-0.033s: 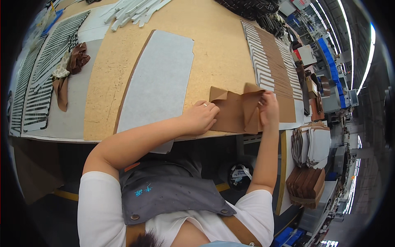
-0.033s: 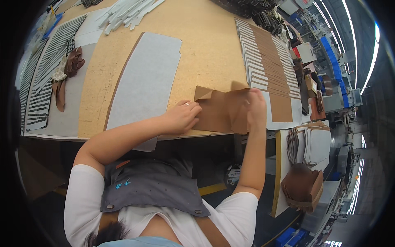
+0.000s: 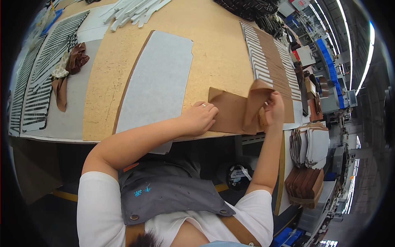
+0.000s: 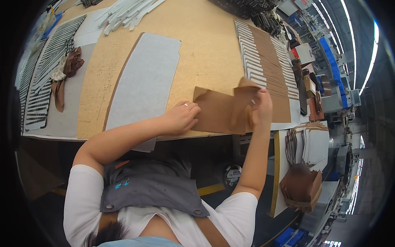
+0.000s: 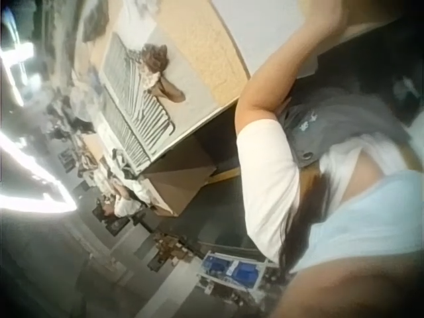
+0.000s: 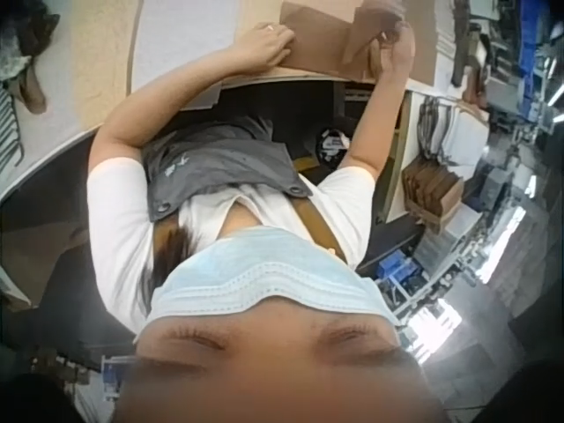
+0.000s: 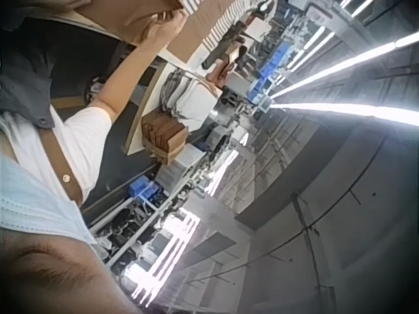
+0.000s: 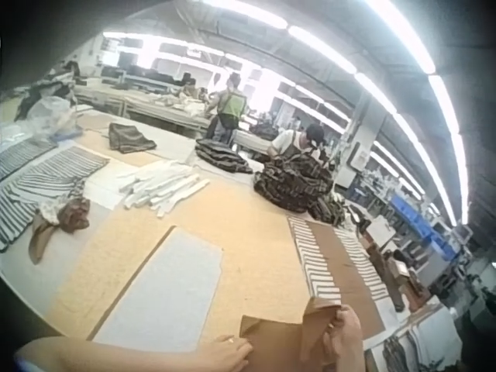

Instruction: Applying glue to the edges of leather and paper panels and sticking them together.

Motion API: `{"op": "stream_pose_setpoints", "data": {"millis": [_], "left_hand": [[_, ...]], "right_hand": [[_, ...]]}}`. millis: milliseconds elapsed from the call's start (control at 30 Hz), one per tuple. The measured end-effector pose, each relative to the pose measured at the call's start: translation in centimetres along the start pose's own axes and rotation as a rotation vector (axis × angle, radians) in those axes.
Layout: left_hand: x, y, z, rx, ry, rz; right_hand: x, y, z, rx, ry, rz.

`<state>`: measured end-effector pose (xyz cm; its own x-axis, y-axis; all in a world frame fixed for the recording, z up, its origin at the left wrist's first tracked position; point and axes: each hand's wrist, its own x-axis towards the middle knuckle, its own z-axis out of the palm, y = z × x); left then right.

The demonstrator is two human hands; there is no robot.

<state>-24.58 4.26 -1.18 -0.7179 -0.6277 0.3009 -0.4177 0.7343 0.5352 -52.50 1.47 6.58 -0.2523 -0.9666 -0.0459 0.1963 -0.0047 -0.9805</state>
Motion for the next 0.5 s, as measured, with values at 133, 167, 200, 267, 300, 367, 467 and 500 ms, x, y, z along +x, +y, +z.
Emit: {"op": "stream_pose_setpoints", "data": {"millis": [133, 167, 200, 267, 300, 367, 467, 500], "left_hand": [[-0.1, 0.1, -0.2, -0.065, 0.041, -0.036], [-0.2, 0.1, -0.3, -0.123, 0.057, -0.056], [0.0, 0.2, -0.2, -0.182, 0.072, -0.077], [0.1, 0.8, -0.5, -0.207, 0.157, -0.11], [0.2, 1.0, -0.6, -0.233, 0.228, -0.148], [0.5, 1.1, -1.6, -0.411, 0.251, -0.244], [1.1, 0.9, -2.9, -0.869, 0.29, -0.417], [1.1, 0.8, -3.3, -1.151, 0.309, -0.489]], "right_hand": [[0.1, -6.8, -0.4, 0.122, 0.05, -0.132], [0.2, -8.1, -0.5, 0.161, 0.029, -0.158], [0.5, -8.9, -1.2, 0.242, -0.022, -0.151], [0.0, -10.2, 0.5, 0.263, -0.079, -0.141], [-0.3, -10.8, 1.6, 0.293, -0.125, -0.122], [-1.7, -11.1, 5.9, 0.346, -0.148, -0.097], [-2.4, -9.4, 9.1, 0.291, -0.226, -0.045], [-2.3, -8.7, 9.7, 0.293, -0.246, -0.034]]}}
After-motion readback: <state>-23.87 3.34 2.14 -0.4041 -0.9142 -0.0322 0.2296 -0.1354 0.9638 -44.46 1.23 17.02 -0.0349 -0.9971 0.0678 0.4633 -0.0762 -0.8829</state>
